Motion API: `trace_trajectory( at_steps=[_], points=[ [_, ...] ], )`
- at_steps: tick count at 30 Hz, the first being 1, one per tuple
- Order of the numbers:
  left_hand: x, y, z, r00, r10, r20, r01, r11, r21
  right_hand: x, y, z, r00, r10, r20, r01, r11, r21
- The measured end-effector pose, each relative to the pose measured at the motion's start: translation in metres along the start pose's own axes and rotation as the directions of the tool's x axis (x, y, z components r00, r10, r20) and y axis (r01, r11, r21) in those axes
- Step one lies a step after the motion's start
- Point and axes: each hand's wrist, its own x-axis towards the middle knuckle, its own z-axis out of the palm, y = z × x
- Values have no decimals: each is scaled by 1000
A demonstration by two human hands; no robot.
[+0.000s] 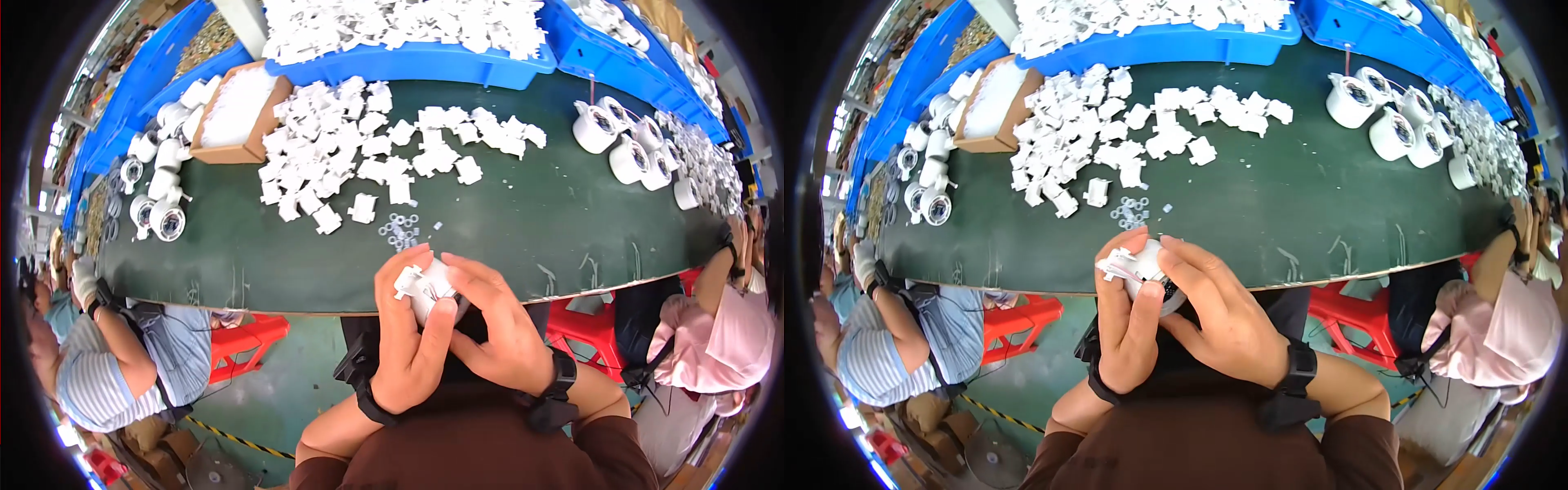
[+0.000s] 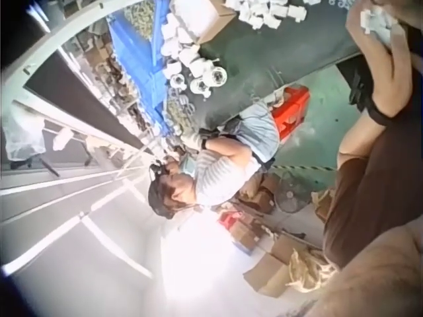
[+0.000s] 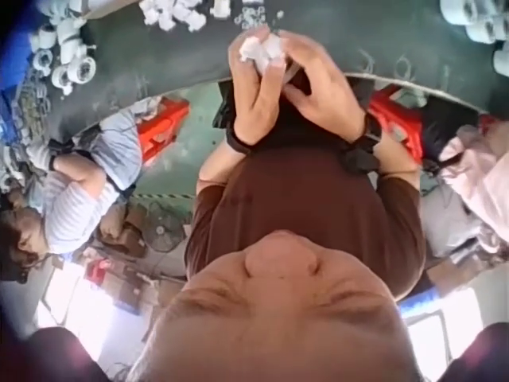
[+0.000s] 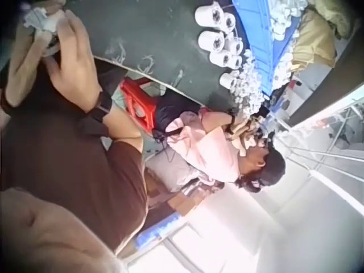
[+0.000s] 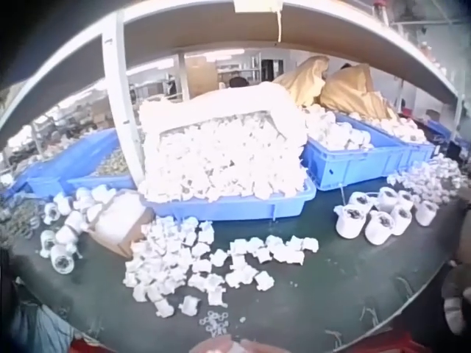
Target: Assembling small plastic components into white electronic housings on a production line.
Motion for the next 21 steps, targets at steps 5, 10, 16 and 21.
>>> trace_trajectory(
  at_steps=[5,10,16,21],
  points=[
    [4,0,-21,968,222,115,-250,824,508,24,-20,-25,975,96,201,-98,995,-1],
    [10,4,-20,929,316,193,-366,701,612,39,-11,-20,950,181,256,-269,890,367],
    [12,2,-25,970,236,54,-233,849,474,35,-15,-5,968,239,80,-252,918,305],
    [14,3,-23,980,194,53,-199,897,394,35,-17,4,982,185,-30,-179,974,136]
  ],
)
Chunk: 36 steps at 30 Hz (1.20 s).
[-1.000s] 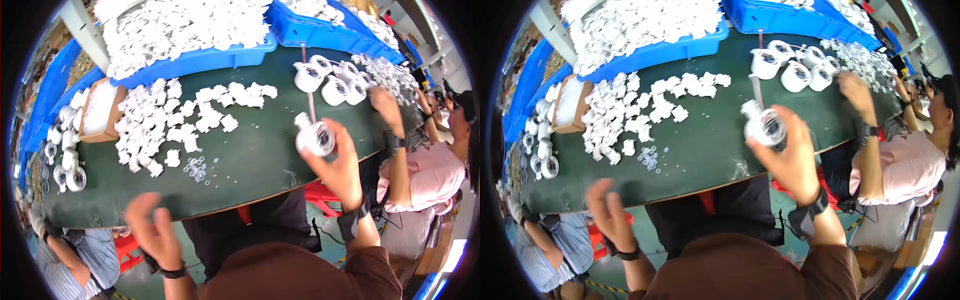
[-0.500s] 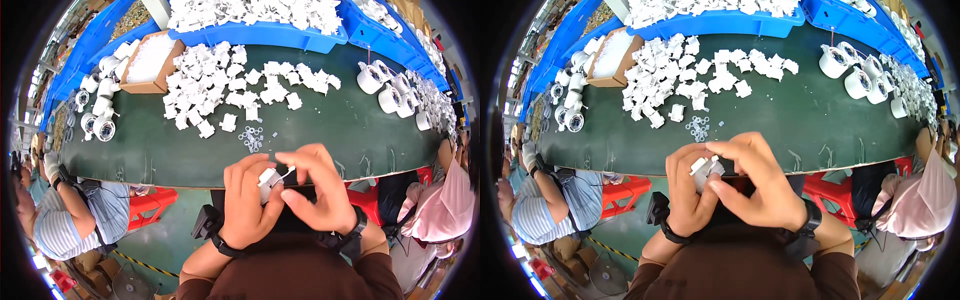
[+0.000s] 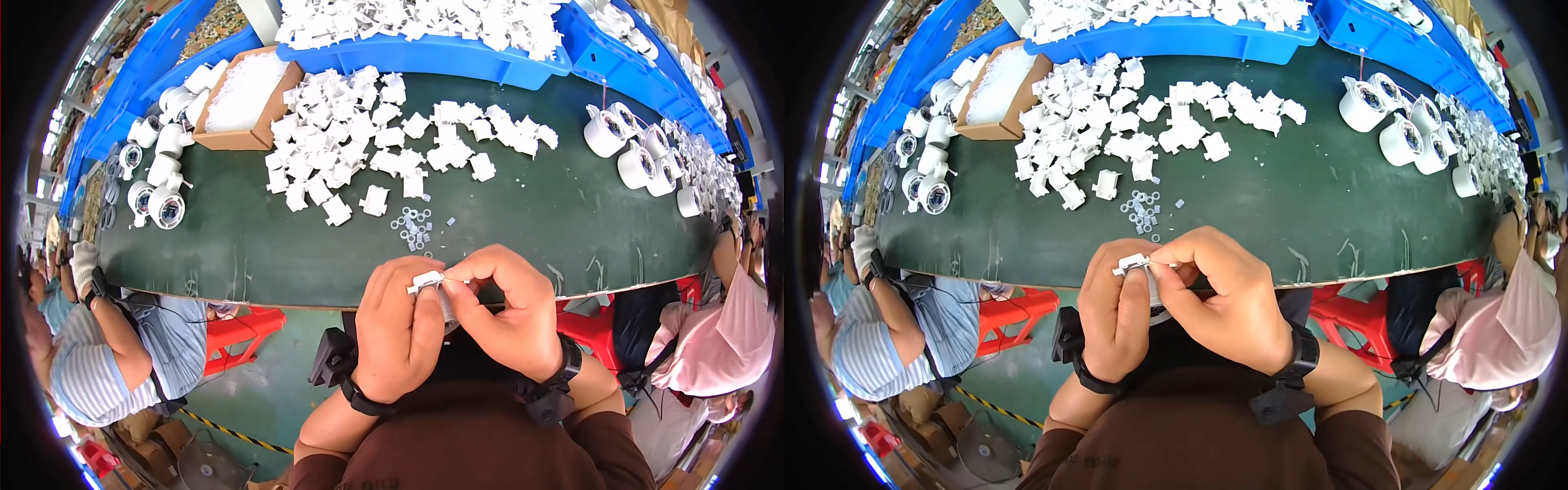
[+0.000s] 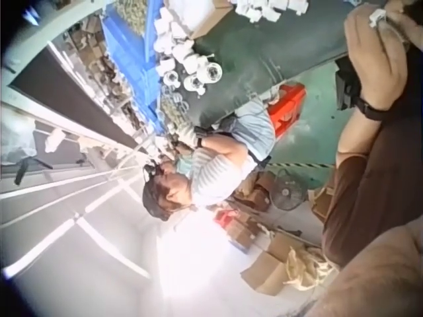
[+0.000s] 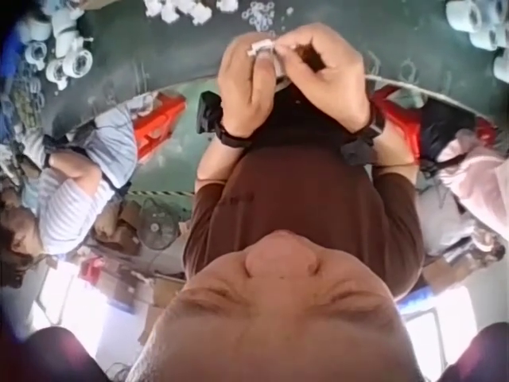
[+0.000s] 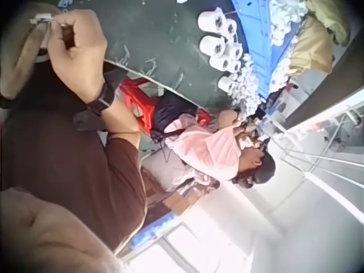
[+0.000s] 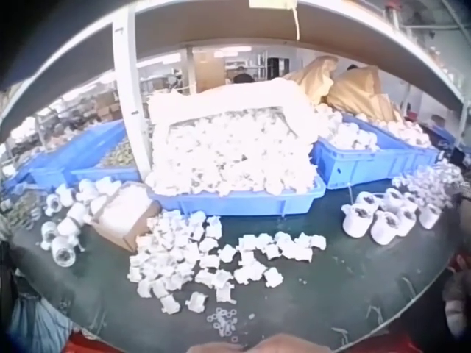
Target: Assembling small plastic components into white electronic housings on a production line.
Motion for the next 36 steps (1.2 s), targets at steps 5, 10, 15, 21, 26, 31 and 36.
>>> trace_trajectory(
  at_steps=[5,10,15,21,26,31,36],
  points=[
    [3,1,-3,999,-18,29,19,999,-39,7,0,-11,993,2,117,-1,1000,-9],
    [4,1,-2,1000,6,16,-6,1000,1,52,20,-44,999,36,39,-23,954,-300],
    [4,-4,-1,1000,-7,-1,7,999,-42,83,55,-43,990,-136,-26,78,702,-708],
    [2,0,-5,999,-17,34,17,1000,-18,82,52,-48,990,-129,50,122,639,-760],
    [-1,8,-10,938,-272,216,334,877,-346,50,22,-43,961,227,159,-266,916,299],
    [-6,4,-12,909,-325,261,417,696,-585,16,14,-30,977,125,174,-157,971,180],
    [-9,4,-12,914,-318,251,404,663,-630,1,6,-29,925,270,267,-311,942,125]
  ],
)
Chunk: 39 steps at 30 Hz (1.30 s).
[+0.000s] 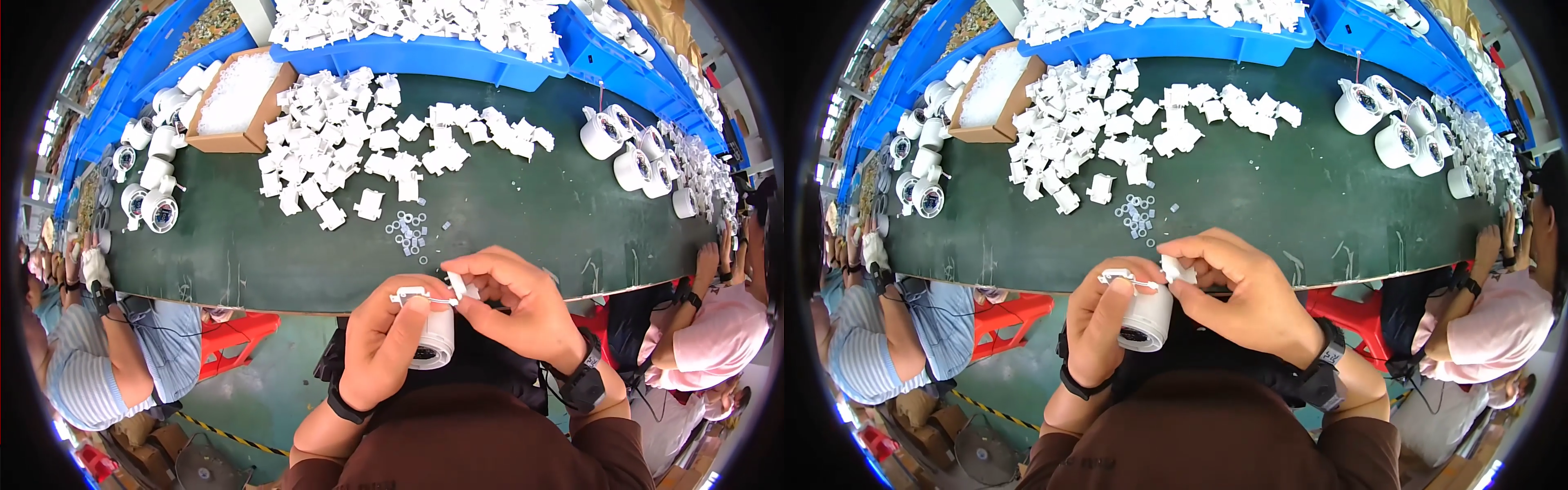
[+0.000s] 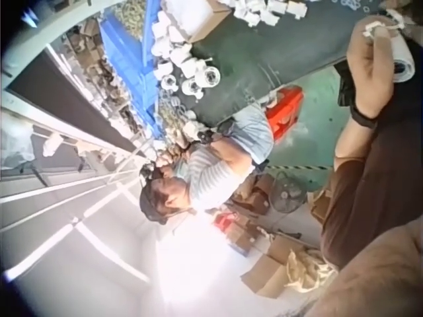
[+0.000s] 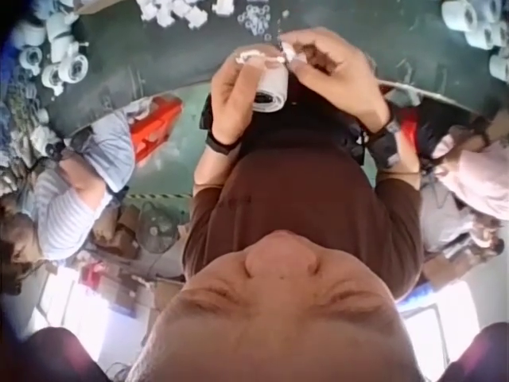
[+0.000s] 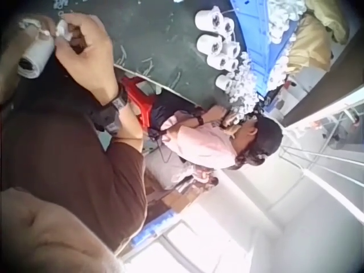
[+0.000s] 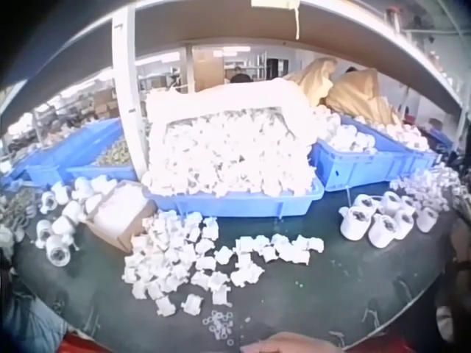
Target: Assembling small plastic components into white electronic housings on a production line.
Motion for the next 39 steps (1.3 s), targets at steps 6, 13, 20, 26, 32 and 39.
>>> trace_trajectory(
  at_steps=[6,13,20,26,32,39],
  points=[
    [-1,-5,3,950,296,-99,-198,816,543,-14,-4,5,1000,3,22,-9,951,309],
    [7,-6,10,860,510,-12,-302,528,793,-13,-6,25,985,-147,-87,143,988,-54],
    [10,-6,3,855,507,106,-378,471,797,-9,2,26,979,-175,-103,179,983,32],
    [11,-12,-2,835,536,126,-417,466,780,-9,3,37,950,-258,-175,247,965,-85],
    [12,-18,6,808,577,116,-424,434,795,-7,6,48,855,-443,-269,374,887,-272],
    [13,-15,5,804,580,128,-436,431,790,-6,6,54,813,-514,-274,375,822,-428]
  ],
)
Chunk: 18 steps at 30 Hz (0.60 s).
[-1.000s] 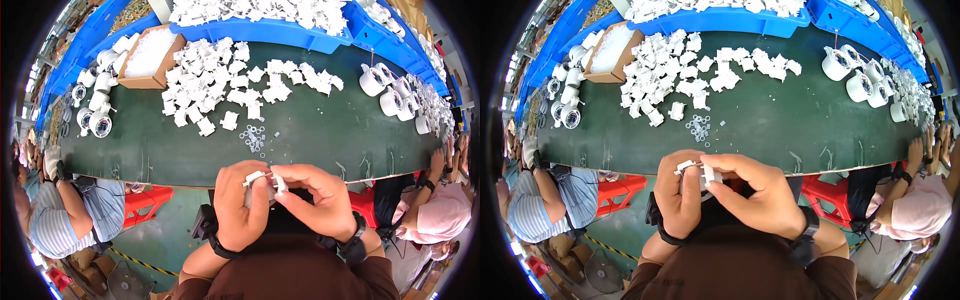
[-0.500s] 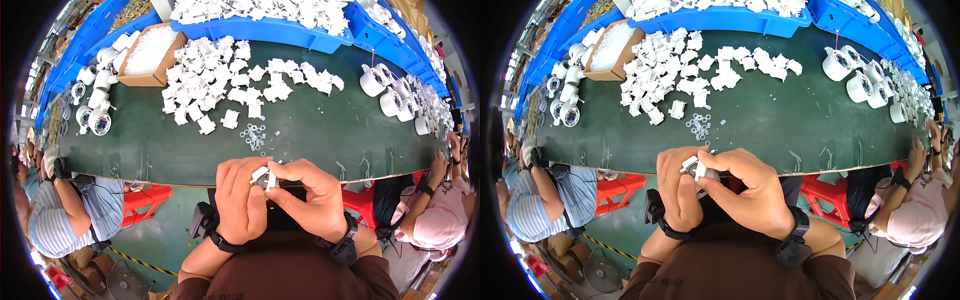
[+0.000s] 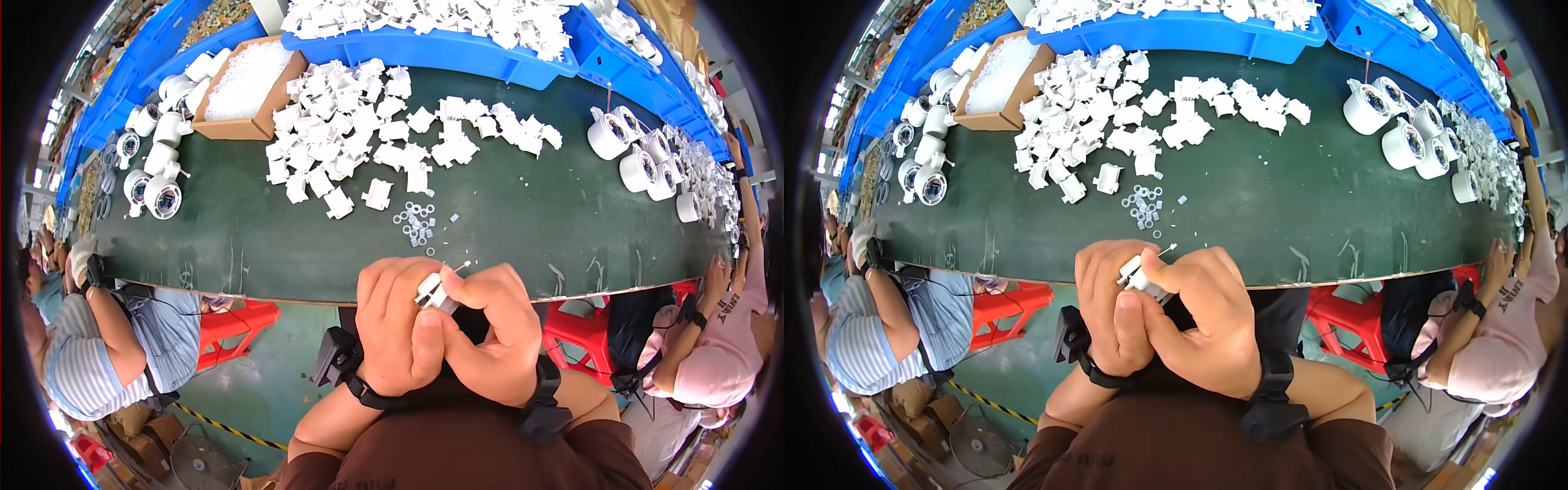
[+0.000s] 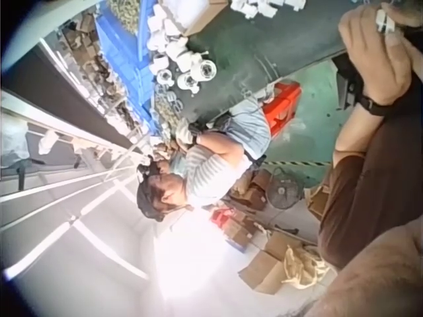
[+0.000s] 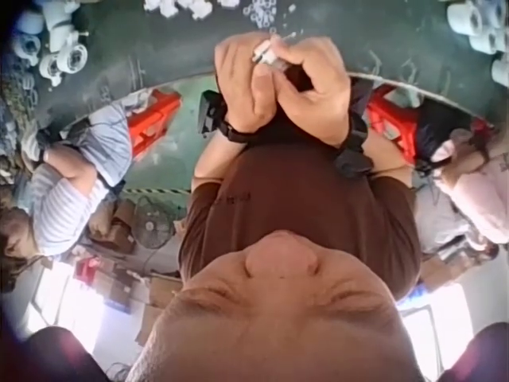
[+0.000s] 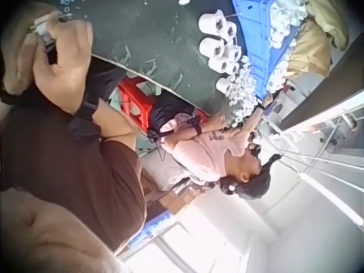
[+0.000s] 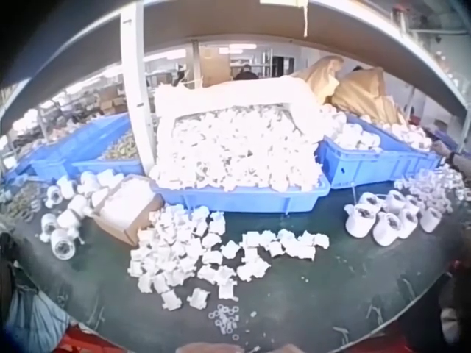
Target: Assembling small plastic components into white electronic housings on a production line.
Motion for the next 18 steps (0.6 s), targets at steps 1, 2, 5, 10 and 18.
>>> trace_trajectory(
  at_steps=[1,2,5,10,18],
  points=[
    [0,-1,-1,1000,1,0,-1,1000,0,1,2,-2,1000,0,-1,0,1000,0],
    [1,-1,-2,1000,9,5,-9,1000,19,3,5,-5,994,86,61,-92,990,105],
    [-1,-3,-1,1000,29,3,-29,998,56,1,7,-6,984,138,116,-156,974,165],
    [-2,-5,1,998,62,-33,-60,997,58,-10,8,-1,990,125,59,-134,974,180],
    [-2,-5,0,997,76,-23,-73,994,86,-9,12,3,993,114,26,-117,969,219]
  ],
)
